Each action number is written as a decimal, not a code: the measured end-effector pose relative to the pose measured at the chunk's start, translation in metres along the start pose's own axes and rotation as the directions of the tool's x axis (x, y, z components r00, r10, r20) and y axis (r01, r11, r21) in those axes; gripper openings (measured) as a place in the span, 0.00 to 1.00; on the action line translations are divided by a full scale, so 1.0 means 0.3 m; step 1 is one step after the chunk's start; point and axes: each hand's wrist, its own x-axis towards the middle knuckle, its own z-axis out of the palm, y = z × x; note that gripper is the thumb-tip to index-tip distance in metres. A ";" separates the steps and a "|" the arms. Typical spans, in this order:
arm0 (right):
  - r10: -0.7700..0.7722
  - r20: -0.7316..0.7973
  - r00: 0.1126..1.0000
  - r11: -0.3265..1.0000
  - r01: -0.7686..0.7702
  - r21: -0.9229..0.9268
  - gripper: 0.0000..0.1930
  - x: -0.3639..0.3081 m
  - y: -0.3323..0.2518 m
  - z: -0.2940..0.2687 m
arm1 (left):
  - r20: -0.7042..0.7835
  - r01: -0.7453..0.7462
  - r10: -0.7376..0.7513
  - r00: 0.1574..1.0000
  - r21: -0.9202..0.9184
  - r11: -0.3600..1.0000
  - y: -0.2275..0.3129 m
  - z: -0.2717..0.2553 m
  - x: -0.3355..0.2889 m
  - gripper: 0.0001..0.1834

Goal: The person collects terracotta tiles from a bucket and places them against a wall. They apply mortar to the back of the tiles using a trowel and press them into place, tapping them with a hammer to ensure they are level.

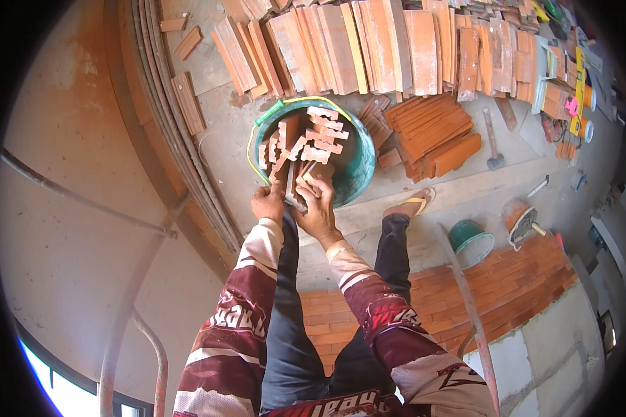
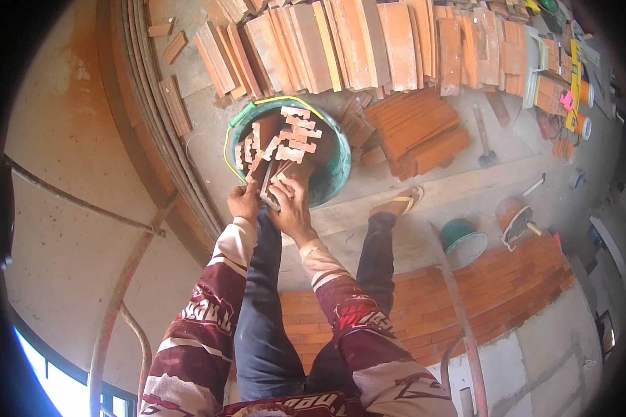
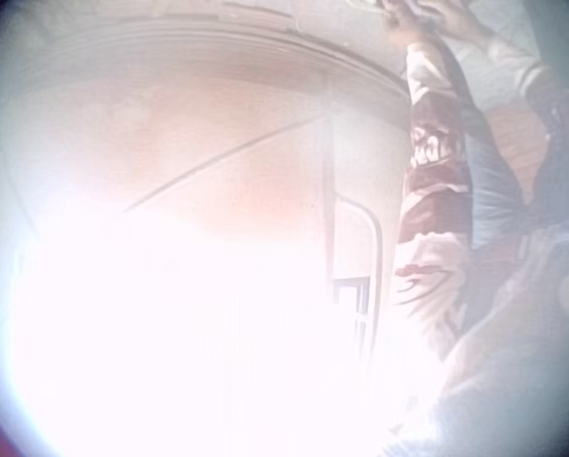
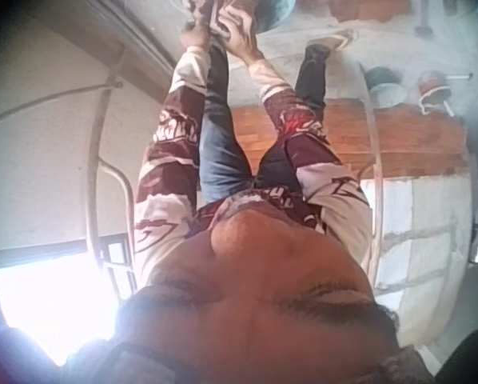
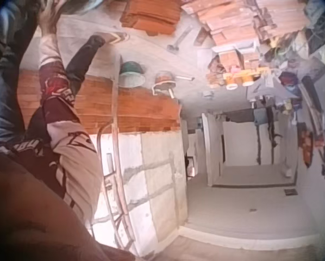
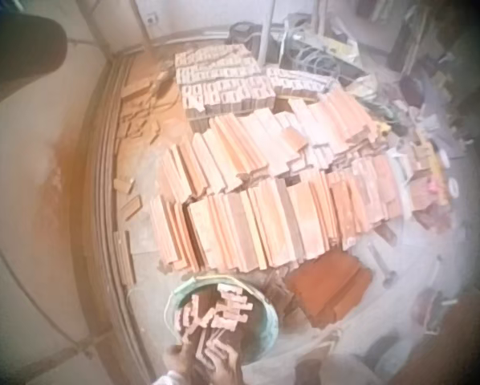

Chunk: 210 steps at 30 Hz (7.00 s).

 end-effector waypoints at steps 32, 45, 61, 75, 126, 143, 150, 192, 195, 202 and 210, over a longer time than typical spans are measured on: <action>0.912 0.374 0.171 -0.179 -0.655 0.734 0.20 0.103 0.185 -0.065 | 0.580 0.581 -0.312 0.752 -0.360 0.730 -0.056 0.074 -0.041 0.41; 0.744 0.503 0.439 -0.282 -0.477 0.832 0.32 0.082 0.034 0.099 | 0.211 -0.303 0.219 0.953 0.586 0.752 -0.044 0.002 -0.019 0.31; 0.883 0.444 0.155 -0.252 -0.640 0.725 0.18 0.064 0.107 0.012 | 0.201 -0.249 0.150 0.968 0.694 0.676 0.093 -0.069 -0.062 0.29; 0.875 0.410 0.258 -0.099 -0.733 0.673 0.17 0.139 0.188 -0.152 | 0.182 -0.373 0.343 0.922 0.656 0.656 0.148 -0.099 -0.104 0.24; 0.703 0.631 0.328 0.208 -0.943 0.259 0.33 0.075 0.080 -0.069 | 0.650 0.672 -0.325 0.687 -0.399 0.624 -0.101 0.087 -0.014 0.26; 0.317 -0.090 0.944 0.803 -0.318 -0.504 0.30 0.336 0.163 -0.274 | 0.460 0.524 -0.252 0.851 -0.765 0.374 0.027 0.125 -0.140 0.29; 0.279 -0.212 0.937 0.887 -0.336 -0.318 0.30 0.288 0.195 -0.229 | 0.426 0.480 -0.224 0.877 -0.795 0.370 0.016 0.119 -0.146 0.32; 0.092 -0.102 0.991 0.773 -0.136 -0.620 0.22 0.804 0.312 -0.273 | 0.558 0.566 -0.304 0.772 -0.385 0.729 -0.257 -0.236 -0.287 0.30; 0.202 -0.099 0.974 0.745 -0.219 -0.630 0.19 0.787 0.332 -0.231 | 0.534 0.563 -0.304 0.789 -0.429 0.706 -0.252 -0.245 -0.283 0.24; 0.434 -0.076 0.898 0.717 -0.395 -0.574 0.14 0.855 0.285 -0.225 | 0.551 0.541 -0.262 0.792 -0.436 0.719 -0.222 -0.255 -0.275 0.22; 0.458 -0.115 0.881 0.870 -0.471 -0.143 0.10 0.846 0.111 -0.387 | 0.600 0.540 -0.216 0.770 -0.433 0.722 -0.197 -0.232 -0.276 0.28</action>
